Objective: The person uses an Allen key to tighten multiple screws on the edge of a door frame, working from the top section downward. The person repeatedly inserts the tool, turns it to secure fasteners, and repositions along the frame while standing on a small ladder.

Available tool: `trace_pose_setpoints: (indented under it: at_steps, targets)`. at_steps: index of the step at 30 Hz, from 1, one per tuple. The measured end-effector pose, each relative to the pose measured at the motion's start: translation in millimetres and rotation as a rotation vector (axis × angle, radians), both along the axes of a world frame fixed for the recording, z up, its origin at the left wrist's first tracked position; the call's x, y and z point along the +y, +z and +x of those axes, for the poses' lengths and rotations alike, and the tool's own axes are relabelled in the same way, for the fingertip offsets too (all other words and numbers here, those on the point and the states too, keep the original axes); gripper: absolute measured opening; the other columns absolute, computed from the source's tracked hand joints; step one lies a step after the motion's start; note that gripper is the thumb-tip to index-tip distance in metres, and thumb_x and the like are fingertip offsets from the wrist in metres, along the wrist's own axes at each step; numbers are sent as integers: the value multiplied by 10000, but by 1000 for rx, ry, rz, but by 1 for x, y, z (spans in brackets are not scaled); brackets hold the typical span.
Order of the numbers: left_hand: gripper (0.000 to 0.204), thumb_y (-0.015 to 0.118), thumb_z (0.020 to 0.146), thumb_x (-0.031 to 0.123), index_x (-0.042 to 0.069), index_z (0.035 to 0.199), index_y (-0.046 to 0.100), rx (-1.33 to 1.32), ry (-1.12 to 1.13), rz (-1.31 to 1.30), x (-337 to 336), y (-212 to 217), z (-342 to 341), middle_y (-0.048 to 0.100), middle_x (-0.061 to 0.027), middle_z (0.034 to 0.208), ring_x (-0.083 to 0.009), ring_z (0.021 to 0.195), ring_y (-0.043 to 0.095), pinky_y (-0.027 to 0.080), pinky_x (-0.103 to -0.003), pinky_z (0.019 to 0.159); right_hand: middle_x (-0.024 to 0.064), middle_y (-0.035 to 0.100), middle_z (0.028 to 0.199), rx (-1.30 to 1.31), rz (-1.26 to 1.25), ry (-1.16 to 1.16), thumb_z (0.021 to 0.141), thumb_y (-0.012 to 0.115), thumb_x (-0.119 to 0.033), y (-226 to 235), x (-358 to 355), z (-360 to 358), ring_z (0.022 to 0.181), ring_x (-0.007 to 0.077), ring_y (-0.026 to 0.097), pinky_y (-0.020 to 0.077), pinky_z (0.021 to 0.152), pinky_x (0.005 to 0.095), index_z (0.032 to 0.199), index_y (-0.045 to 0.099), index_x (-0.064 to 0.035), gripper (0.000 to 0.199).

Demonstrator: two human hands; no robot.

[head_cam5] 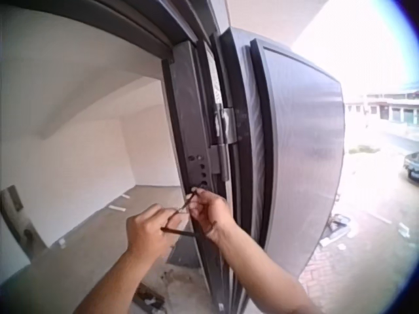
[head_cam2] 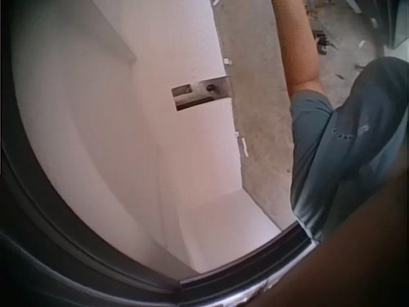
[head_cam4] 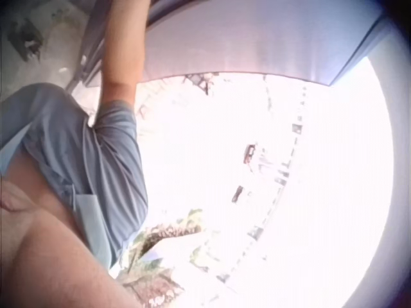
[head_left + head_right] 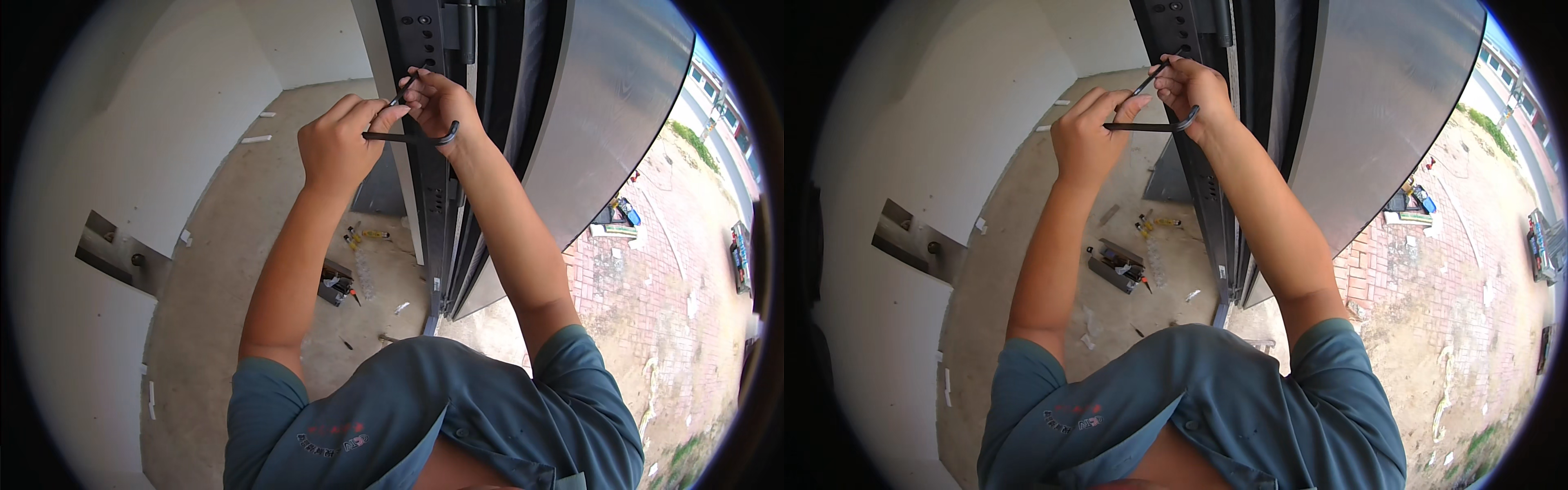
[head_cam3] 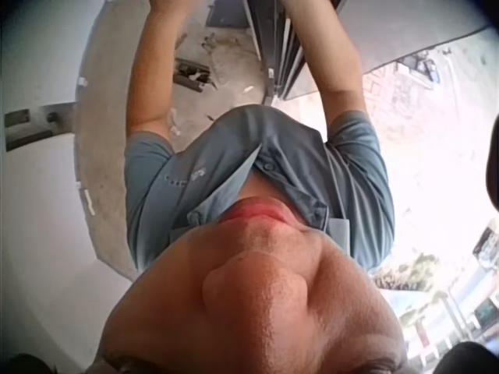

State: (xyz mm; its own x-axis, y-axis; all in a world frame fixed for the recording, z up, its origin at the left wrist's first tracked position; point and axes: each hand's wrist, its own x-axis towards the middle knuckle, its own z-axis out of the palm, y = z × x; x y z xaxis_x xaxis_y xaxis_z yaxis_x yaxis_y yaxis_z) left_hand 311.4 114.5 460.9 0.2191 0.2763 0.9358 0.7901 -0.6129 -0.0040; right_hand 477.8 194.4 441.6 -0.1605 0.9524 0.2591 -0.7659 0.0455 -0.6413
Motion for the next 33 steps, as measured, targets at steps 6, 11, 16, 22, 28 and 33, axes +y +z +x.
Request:
trace_pose_setpoints:
  at_steps: [6,11,16,22,28,33]
  targets:
    - [305,724,974,312,74,783,739,9,108,-3,9,-9,11,617,-45,634,-225,481,539,413,-353,480,115,676,908,105,43,91,1053,484,-139,0,4,-5,725,175,623,531,673,292,1183,583,38,241]
    - [484,585,1047,310,23,665,665,-901,-459,-693,-11,-23,54,610,-22,588,-83,469,438,326,-258,479,101,661,882,59,23,87,1054,513,-137,-4,2,-5,712,156,604,522,641,278,1104,604,8,179]
    - [652,516,1049,570,23,740,691,-1124,-738,-1108,-21,-13,52,565,-5,625,-55,467,319,235,-246,458,102,666,849,-6,-31,146,1024,639,-173,-1,6,8,663,131,579,497,568,249,969,618,-6,177]
    - [650,541,1026,621,42,774,695,-1054,-625,-858,-15,-21,47,507,31,618,-38,484,315,220,-229,453,100,663,835,-48,-122,101,965,753,-227,2,10,7,611,118,557,453,511,226,870,625,-2,276]
    - [491,549,1065,487,72,834,674,-1130,-746,-938,-12,-13,44,516,41,648,-45,479,303,231,-235,462,70,642,821,-58,-134,84,974,746,-261,5,7,5,616,115,547,453,518,233,904,633,1,294]
    - [440,536,1078,453,82,885,673,-1224,-915,-1003,-10,-18,43,526,39,675,-48,469,287,229,-243,462,71,655,856,54,-6,151,1045,634,-275,6,-9,-1,628,126,544,490,581,286,1016,633,2,279]
